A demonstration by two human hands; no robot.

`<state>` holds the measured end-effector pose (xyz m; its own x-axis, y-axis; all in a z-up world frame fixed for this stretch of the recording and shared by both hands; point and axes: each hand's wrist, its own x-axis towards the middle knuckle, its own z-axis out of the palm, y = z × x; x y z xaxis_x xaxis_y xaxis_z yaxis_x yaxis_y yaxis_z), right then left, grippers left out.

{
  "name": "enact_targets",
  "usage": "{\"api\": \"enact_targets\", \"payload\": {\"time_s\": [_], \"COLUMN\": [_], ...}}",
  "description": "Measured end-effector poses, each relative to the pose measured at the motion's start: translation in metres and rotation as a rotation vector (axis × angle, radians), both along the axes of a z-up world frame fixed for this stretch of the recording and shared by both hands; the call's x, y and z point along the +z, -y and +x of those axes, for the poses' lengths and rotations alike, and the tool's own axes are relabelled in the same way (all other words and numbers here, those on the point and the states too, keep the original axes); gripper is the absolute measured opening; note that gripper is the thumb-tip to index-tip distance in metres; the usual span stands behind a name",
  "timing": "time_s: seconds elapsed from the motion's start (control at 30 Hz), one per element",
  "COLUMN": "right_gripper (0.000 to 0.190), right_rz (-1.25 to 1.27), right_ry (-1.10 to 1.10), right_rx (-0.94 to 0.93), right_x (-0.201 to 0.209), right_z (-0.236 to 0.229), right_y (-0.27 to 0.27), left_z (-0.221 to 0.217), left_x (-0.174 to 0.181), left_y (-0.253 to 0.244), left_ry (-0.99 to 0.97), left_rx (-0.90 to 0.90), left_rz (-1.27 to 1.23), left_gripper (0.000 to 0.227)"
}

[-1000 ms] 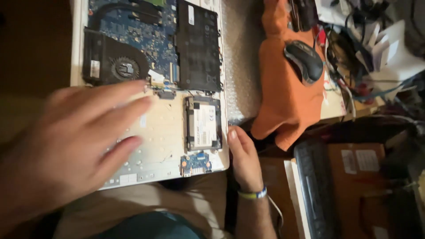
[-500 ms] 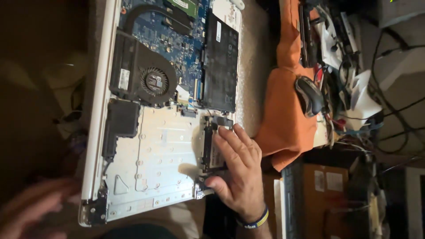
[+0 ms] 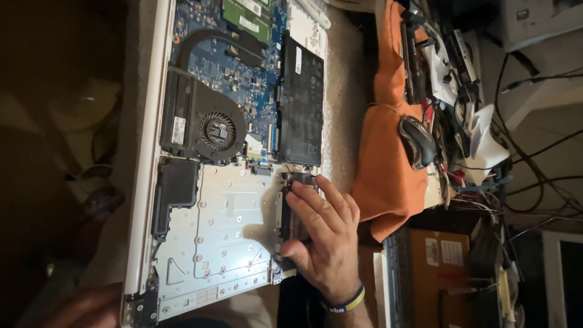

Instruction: Reassembling a laptop case and booting the device to check system status after an internal component installation.

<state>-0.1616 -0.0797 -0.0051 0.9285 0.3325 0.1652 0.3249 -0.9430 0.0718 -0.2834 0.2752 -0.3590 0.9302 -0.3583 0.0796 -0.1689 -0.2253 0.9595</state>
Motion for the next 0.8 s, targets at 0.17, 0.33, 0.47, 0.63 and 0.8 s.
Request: {"api": "enact_targets", "payload": {"time_s": [0.17,0.33,0.47,0.63,0.8], "right_gripper": [0.075,0.086,0.048,0.048,0.058], "right_rz": [0.182,0.011,-0.115,-0.154,-0.422], "right_ry": [-0.06,0.229,0.364,0.405,0.517], "right_rx": [0.088,0.252,-0.031,-0.024,0.064], "right_x": [0.002,-0.055,-0.076,-0.106,-0.2], "right_z": [-0.002,-0.017,-0.036,-0.032,0.005], "right_y": [0.01,0.068,0.033,0.061,0.213], "left_z": [0.036,0.072,0.078,0.112,0.194], "left_x": [0.105,0.16,0.196,0.157,0.073], "left_y": [0.055,0.039,0.015,-0.037,-0.104], "left_ry": [0.121,0.293,0.161,-0.068,-0.372], "left_rx": [0.113,0.142,0.205,0.373,0.731], "left_rz": [0.192,-0.244,-0.236,-0.066,-0.049], "left_gripper": [0.06,0.043,0.036,0.031,0.031]}}
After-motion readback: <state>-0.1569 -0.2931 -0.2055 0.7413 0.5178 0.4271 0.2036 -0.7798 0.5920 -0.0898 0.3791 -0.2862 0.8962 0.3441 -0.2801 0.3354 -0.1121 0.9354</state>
